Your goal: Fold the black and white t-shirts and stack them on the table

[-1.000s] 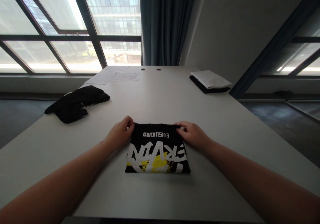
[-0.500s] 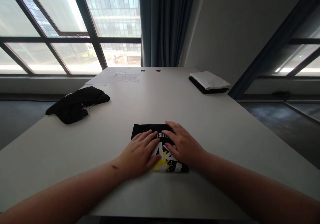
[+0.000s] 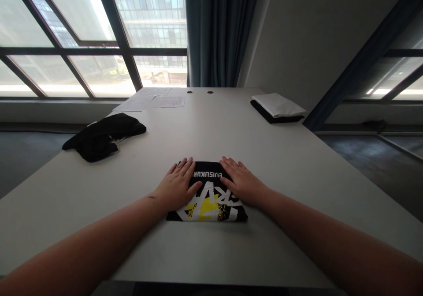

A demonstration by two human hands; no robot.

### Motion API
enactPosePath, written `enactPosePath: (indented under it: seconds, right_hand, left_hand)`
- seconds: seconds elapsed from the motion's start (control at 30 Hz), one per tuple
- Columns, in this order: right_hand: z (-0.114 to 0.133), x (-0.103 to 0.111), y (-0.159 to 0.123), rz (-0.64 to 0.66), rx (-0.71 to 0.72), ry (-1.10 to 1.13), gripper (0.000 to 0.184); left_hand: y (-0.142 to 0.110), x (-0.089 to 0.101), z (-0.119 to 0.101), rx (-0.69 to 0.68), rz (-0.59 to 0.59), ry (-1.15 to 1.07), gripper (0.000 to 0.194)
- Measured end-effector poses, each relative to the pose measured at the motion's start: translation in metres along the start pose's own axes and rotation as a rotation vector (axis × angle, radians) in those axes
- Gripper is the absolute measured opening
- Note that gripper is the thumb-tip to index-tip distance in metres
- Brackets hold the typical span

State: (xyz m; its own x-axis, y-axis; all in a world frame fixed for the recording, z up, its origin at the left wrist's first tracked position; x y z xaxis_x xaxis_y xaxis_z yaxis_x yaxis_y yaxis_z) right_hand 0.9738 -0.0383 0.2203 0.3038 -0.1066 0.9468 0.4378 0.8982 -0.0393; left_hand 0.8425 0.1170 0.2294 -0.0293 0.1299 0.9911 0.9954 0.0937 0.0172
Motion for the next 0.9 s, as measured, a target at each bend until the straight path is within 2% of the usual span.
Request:
enactPosePath:
  seconds: [0.17,0.23,0.33,0.5,0.63,0.77,0.9]
  right_hand:
    - [-0.018,0.018,0.008,-0.136,0.13,0.139,0.046]
    - [-0.018,0.027,0.006,-0.189,0.198,0.206,0.033]
    - [-0.014,0.033,0.001,-0.197,0.247,0.287,0.021]
    - [-0.005,0.035,-0.007,-0.177,0.187,0.475,0.021]
    - [-0.004,0.031,-0.01,-0.171,0.141,0.674,0.022]
    - [-0.017,0.025,-0.008,-0.185,0.033,0.712,0.022]
    - [-0.022,0.031,-0.008,-0.242,0.039,0.719,0.02]
  left_hand:
    - [0.001,0.013,0.01,0.063,0.008,-0.023,0.066]
    - [0.001,0.019,0.016,0.075,0.011,-0.029,0.063]
    - [0.0,0.024,0.022,0.05,0.019,-0.031,0.06]
    - [-0.001,0.029,0.027,0.019,-0.018,-0.02,0.048]
    - [0.001,0.028,0.027,-0.029,0.001,-0.007,0.037]
    - [-0.001,0.027,0.02,-0.15,0.023,0.02,0.027]
    - [-0.002,0.029,0.021,-0.134,0.013,-0.004,0.021]
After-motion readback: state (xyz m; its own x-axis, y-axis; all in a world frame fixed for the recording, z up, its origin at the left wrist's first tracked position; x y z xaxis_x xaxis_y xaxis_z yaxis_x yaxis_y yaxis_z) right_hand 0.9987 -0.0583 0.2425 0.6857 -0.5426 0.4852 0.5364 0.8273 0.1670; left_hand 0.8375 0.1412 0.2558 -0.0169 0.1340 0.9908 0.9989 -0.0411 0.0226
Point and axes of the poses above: each hand's wrist, its own y-axis towards the middle knuckle, its own x-axis out of the back of the hand, z = x × y, the point moved 8 cm from there along y, towards the middle knuckle, and after that the axes turned 3 degrees about z, right-handed, at the moved point
